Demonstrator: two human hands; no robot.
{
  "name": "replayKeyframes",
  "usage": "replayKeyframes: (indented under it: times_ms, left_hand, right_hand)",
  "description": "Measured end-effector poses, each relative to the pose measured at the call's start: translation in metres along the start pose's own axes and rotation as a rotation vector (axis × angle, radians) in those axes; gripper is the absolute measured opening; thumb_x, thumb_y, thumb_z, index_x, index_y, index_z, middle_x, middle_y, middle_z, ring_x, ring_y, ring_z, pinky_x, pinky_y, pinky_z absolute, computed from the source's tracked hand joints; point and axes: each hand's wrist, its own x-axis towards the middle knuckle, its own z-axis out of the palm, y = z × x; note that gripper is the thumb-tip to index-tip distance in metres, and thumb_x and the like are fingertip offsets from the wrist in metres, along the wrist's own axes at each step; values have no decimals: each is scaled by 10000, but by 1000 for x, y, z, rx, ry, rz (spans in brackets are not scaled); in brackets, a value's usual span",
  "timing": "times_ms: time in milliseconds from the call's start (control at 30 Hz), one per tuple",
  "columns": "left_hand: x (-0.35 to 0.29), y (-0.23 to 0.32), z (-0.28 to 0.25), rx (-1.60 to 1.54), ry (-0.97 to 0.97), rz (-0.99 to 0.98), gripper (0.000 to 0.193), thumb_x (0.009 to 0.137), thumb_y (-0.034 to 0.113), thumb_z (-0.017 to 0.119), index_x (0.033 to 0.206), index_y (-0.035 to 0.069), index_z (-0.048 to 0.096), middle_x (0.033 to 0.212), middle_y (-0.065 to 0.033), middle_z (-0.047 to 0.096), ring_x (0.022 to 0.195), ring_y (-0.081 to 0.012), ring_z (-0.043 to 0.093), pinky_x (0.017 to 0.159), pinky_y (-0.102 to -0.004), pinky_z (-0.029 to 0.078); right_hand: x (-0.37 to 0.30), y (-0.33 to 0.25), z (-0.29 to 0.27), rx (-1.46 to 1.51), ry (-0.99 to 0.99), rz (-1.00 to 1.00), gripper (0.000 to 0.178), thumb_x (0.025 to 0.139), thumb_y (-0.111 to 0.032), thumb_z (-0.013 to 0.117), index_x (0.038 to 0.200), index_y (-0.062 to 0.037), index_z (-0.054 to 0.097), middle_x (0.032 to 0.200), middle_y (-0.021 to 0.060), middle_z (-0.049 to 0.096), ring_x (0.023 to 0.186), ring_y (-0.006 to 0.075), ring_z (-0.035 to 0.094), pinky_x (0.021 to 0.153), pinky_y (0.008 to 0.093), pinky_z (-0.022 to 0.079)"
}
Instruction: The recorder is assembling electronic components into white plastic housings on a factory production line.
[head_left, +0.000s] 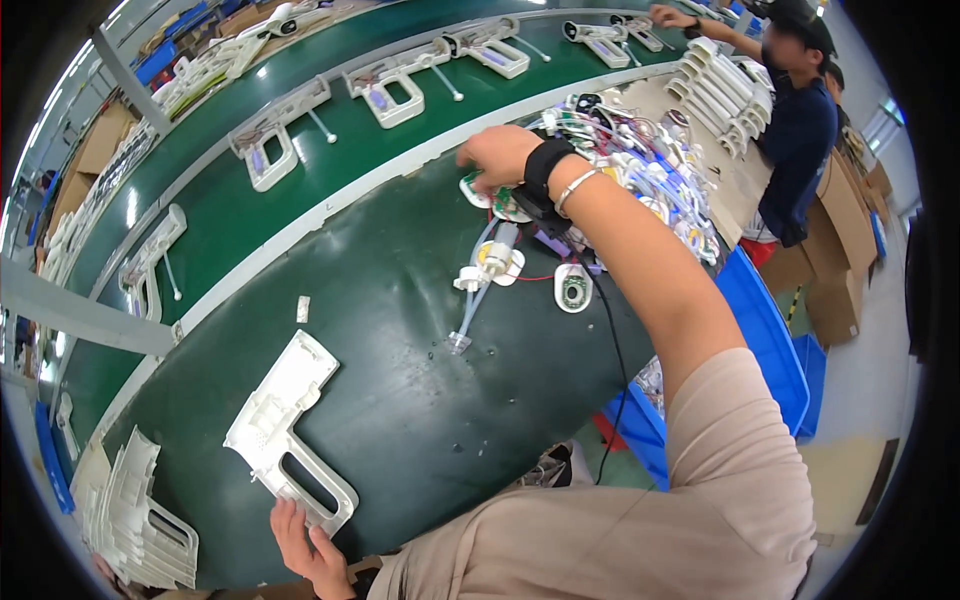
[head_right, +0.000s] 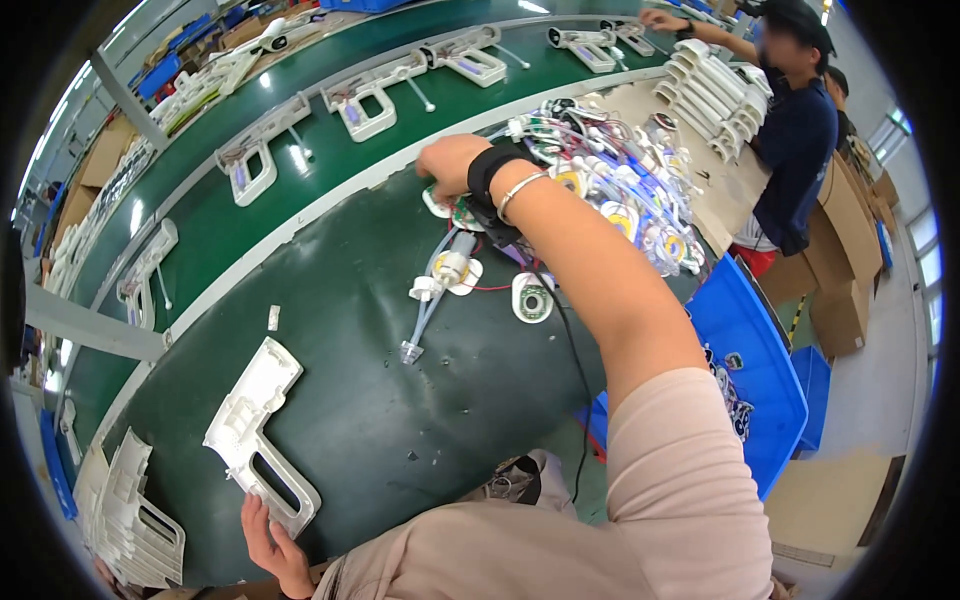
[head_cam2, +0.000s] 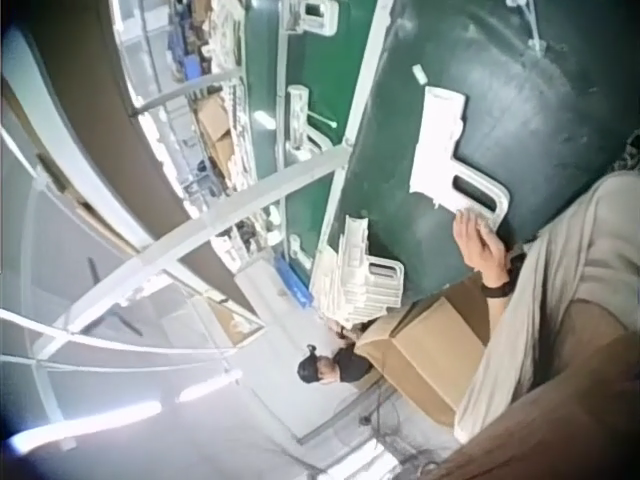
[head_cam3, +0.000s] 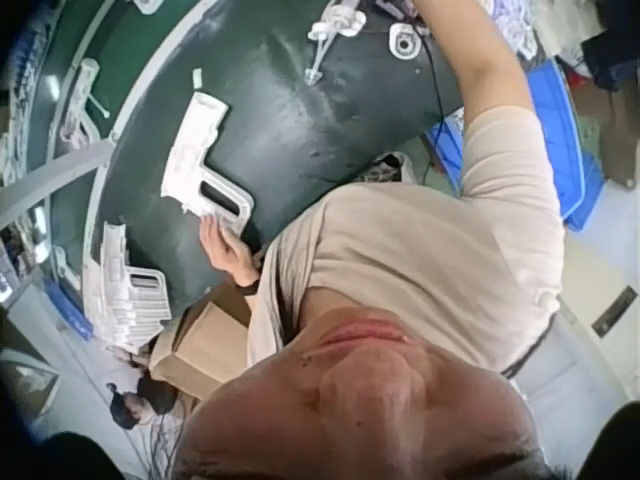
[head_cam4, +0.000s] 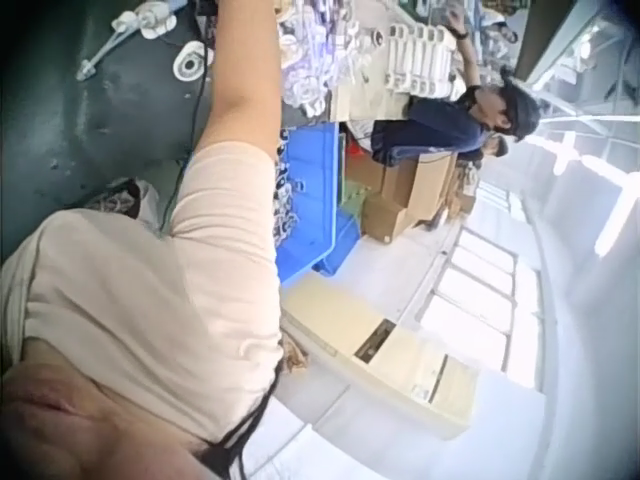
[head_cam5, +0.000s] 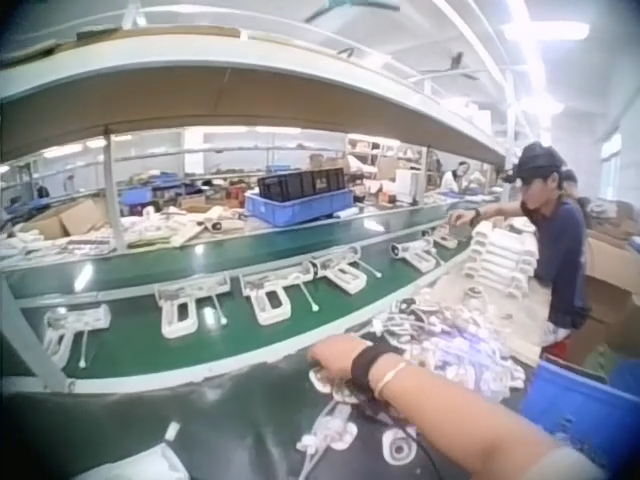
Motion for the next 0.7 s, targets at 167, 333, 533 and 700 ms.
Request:
replayKeyframes:
  times_ms: [167, 333, 533, 700]
  left_hand:
    - [6, -10, -29, -15, 24, -8, 225, 895, 90, 449, 942, -77, 593, 948, -203, 626, 862, -312, 610, 793, -381, 471]
    - [61, 13, -70, 76, -158, 146, 175, 808, 88, 535, 907, -44, 596, 863, -182, 611, 764, -324, 578, 700, -390, 456]
    - [208, 97, 0, -217, -328, 634, 413, 728, 221, 719, 1063, 9, 604, 918, -159, 630, 809, -333, 592, 721, -361, 481]
    - [235, 157, 81, -908, -624, 266, 384, 873, 295, 603, 1095, -14, 556, 932, -121, 638, 774, -181, 625, 707, -324, 505]
  right_hand:
    - [12, 9, 12, -116, -151, -76, 460, 634, -303, 763, 941, -14, 580, 871, 169, 628, 855, 333, 598, 762, 432, 458]
    - [-11, -35, -13, 6, 141, -152, 345, 696, -224, 720, 915, -52, 517, 760, 137, 634, 766, 344, 607, 685, 412, 464]
    - [-65, -74, -44, 338, 341, -212, 323, 699, -216, 717, 914, -68, 526, 746, 129, 610, 718, 343, 597, 616, 411, 448]
    - [-113, -147, -76, 248, 539, -331, 353, 646, -135, 756, 911, -53, 538, 790, 98, 582, 719, 270, 586, 617, 332, 461]
